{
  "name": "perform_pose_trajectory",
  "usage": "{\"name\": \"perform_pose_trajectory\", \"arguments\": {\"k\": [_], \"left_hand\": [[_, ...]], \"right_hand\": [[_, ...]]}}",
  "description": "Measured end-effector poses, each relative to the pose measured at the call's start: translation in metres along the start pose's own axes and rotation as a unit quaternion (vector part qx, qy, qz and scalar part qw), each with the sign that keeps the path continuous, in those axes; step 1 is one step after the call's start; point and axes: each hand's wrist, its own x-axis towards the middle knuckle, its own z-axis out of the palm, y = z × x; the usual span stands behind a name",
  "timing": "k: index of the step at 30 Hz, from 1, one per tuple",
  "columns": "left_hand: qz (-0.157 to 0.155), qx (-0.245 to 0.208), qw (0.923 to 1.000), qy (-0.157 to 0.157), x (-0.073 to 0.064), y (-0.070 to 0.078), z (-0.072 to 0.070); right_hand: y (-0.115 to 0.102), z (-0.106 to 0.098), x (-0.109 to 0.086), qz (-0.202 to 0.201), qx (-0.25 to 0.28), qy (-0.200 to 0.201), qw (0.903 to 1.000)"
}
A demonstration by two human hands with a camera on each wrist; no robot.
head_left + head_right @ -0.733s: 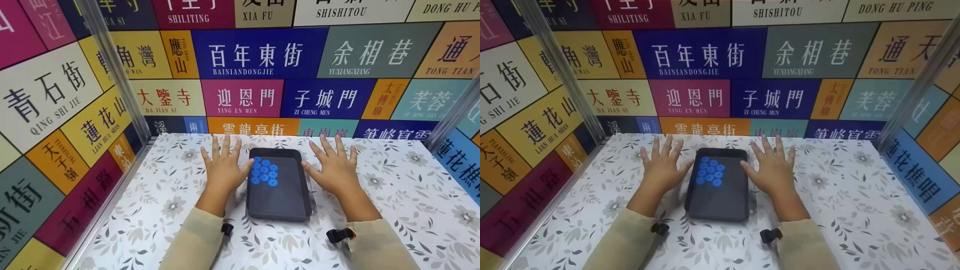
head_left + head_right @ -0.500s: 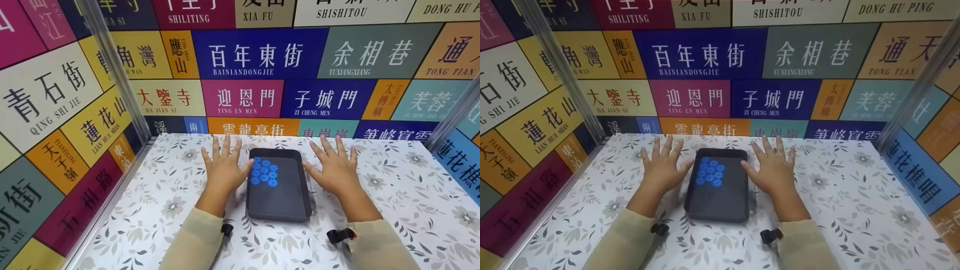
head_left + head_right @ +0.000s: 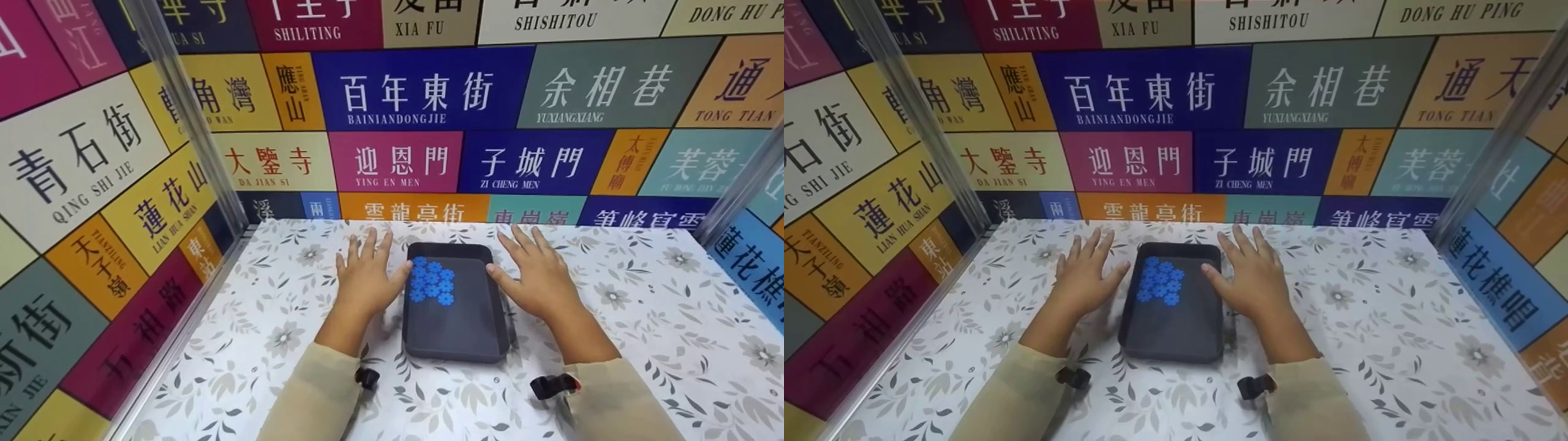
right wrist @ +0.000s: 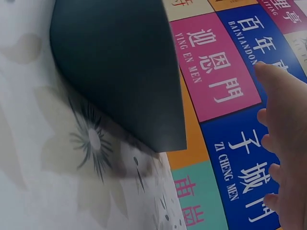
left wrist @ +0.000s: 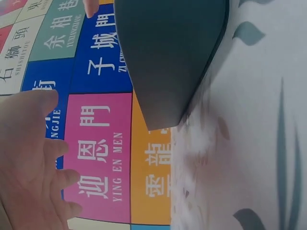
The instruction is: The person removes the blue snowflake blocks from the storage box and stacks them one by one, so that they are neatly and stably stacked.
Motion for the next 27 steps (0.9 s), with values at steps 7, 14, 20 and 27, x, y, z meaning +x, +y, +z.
{"name": "perform_pose_trajectory", "arguments": {"k": [7,14,20,27], "left_hand": [[0.022,-0.103,0.9945,-0.002,-0.005,-0.006,-0.001],[0.015,-0.203,0.9787,-0.029,-0.016,-0.011,0.001],[0.007,-0.282,0.9547,-0.096,-0.023,-0.014,0.009],[0.008,-0.398,0.899,-0.183,-0.022,-0.019,0.022]], "right_hand": [[-0.016,-0.006,0.0,-0.023,0.083,0.002,0.9962],[-0.029,-0.006,0.005,-0.036,0.149,0.001,0.9882],[-0.035,-0.002,0.013,-0.023,0.211,-0.028,0.9769],[-0.035,0.006,0.026,-0.013,0.283,-0.072,0.9564]]}}
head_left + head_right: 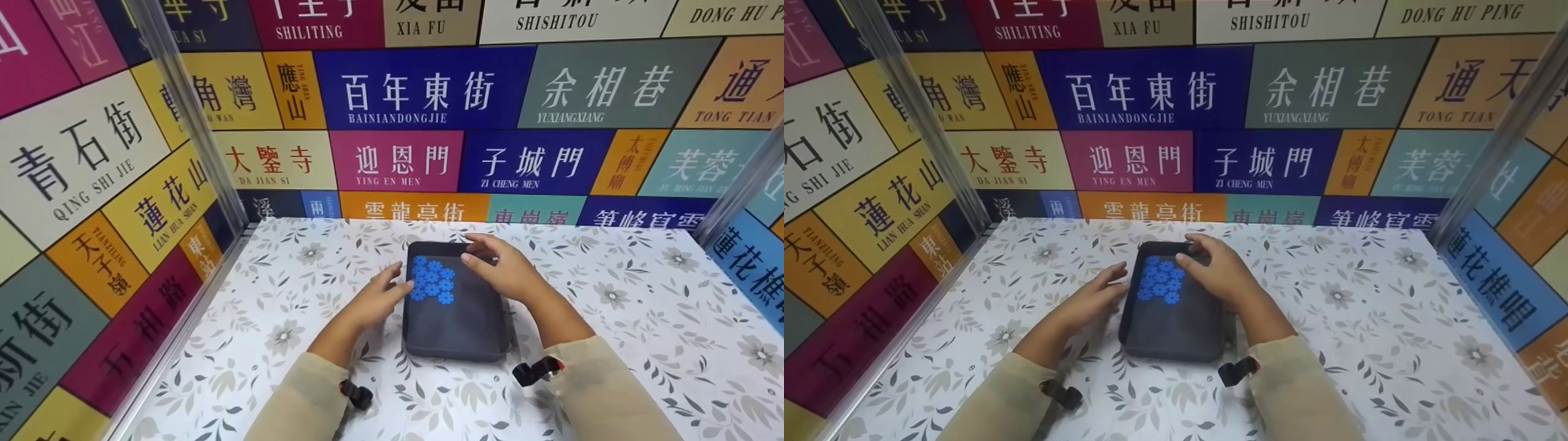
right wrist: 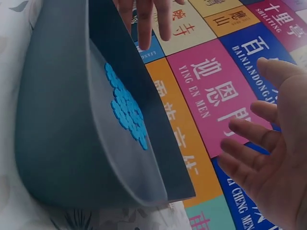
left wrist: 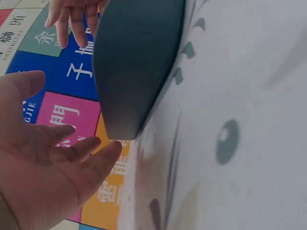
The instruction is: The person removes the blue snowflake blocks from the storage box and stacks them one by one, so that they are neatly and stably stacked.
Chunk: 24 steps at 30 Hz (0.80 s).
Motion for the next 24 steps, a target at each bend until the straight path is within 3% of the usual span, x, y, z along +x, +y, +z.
{"name": "perform_pose_trajectory", "arguments": {"k": [5,10,17,24], "left_hand": [[-0.035,-0.095,0.9947,-0.017,0.004,-0.008,0.005],[-0.054,-0.133,0.9896,-0.013,0.007,-0.014,0.01],[-0.046,-0.156,0.9863,-0.029,0.008,-0.016,0.011],[-0.033,-0.157,0.9862,-0.04,0.007,-0.017,0.011]], "right_hand": [[0.007,0.004,0.013,0.0,0.021,-0.031,0.9993],[0.013,0.009,0.027,-0.014,0.045,-0.061,0.997],[0.019,0.014,0.038,-0.02,0.072,-0.126,0.9892],[0.025,0.023,0.045,-0.001,0.087,-0.152,0.9846]]}}
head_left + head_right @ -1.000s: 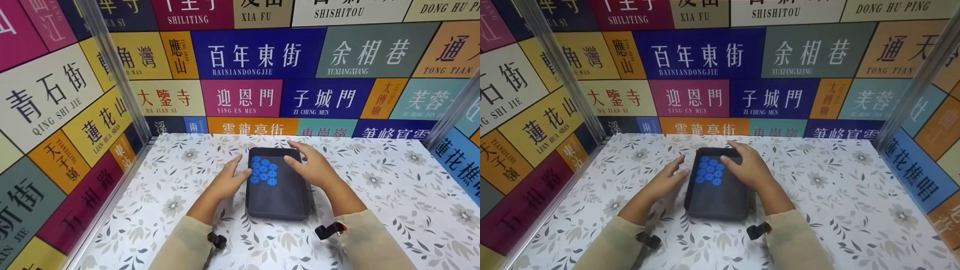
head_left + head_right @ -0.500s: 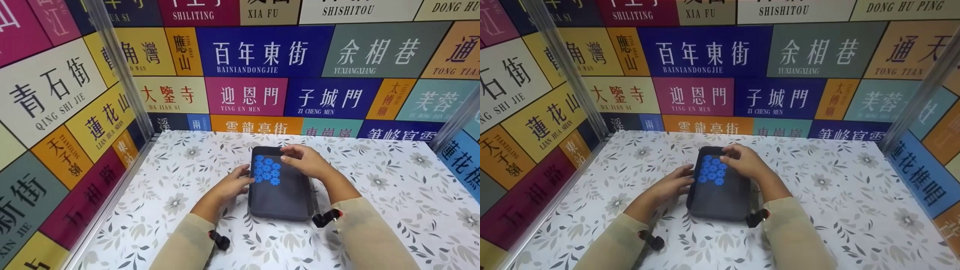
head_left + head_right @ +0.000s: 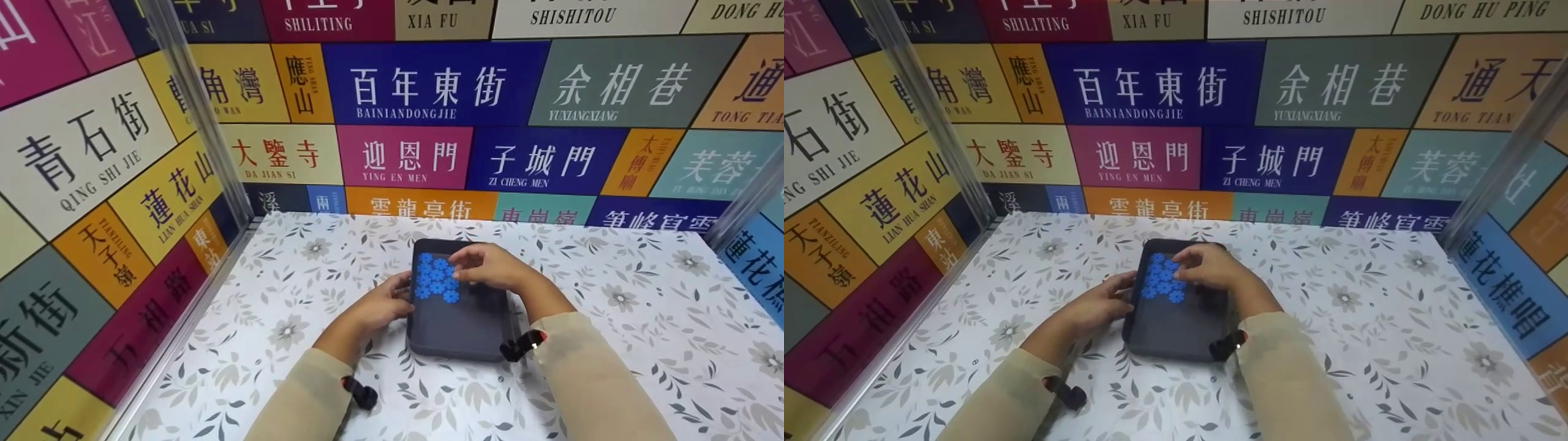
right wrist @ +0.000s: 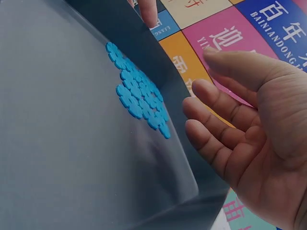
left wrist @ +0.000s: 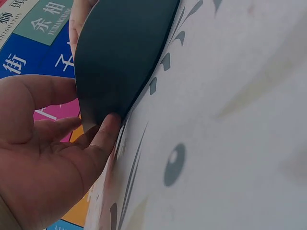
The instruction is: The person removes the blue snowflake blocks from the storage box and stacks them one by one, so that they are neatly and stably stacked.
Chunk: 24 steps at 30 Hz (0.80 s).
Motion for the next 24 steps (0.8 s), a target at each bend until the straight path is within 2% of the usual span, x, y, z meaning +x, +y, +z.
{"name": "perform_pose_trajectory", "arguments": {"k": [7,13,19,24], "left_hand": [[-0.007,0.002,1.0,0.004,0.0,-0.001,-0.001],[-0.01,0.017,0.9998,0.007,-0.001,-0.001,0.001],[-0.004,0.005,1.0,0.003,0.0,-0.001,0.001],[-0.001,0.011,0.9999,0.005,0.001,-0.002,-0.001]], "right_hand": [[0.006,0.002,0.014,0.02,-0.007,-0.016,0.9997],[0.011,0.002,0.018,0.026,-0.045,-0.043,0.9977],[0.011,0.004,0.021,0.044,-0.073,-0.082,0.993],[0.013,0.006,0.025,0.052,-0.108,-0.092,0.9886]]}}
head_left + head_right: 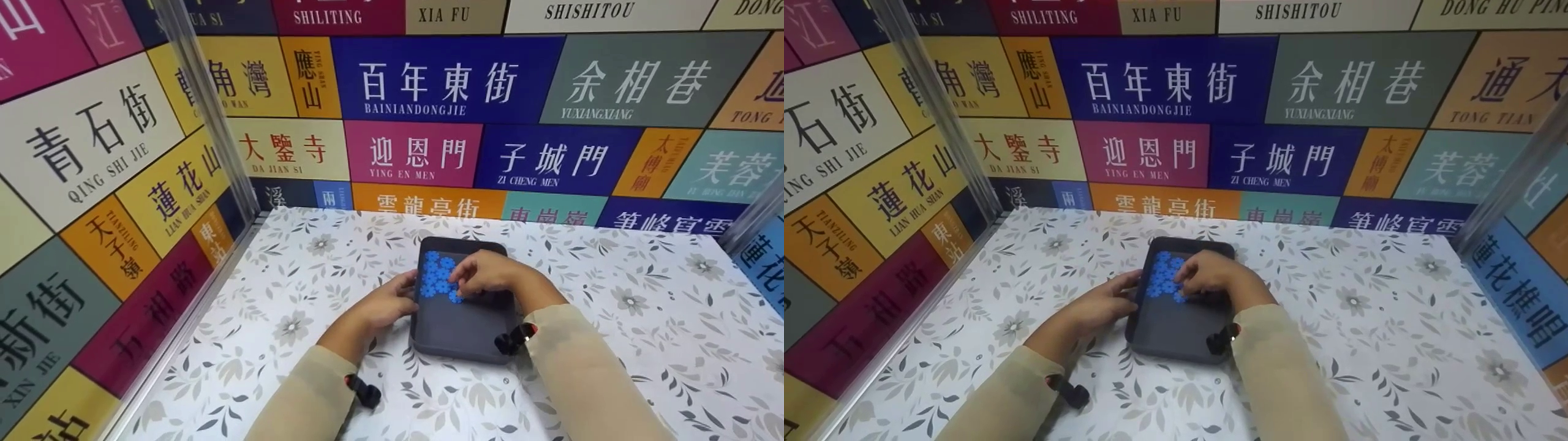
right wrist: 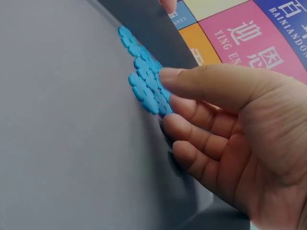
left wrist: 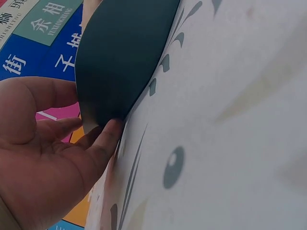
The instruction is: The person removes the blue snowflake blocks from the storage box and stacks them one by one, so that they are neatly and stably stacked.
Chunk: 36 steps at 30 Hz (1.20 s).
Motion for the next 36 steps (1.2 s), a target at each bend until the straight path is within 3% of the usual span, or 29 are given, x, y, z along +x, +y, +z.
{"name": "perform_pose_trajectory", "arguments": {"k": [24,36], "left_hand": [[0.019,0.011,0.9994,-0.027,0.0004,-0.0009,-0.0031],[0.016,0.02,0.9996,-0.013,-0.0005,-0.0005,-0.0038]], "right_hand": [[-0.0002,0.0053,0.0001,-0.01,-0.067,-0.007,0.9977],[-0.0016,0.0054,0.0007,-0.025,-0.058,-0.003,0.998]]}}
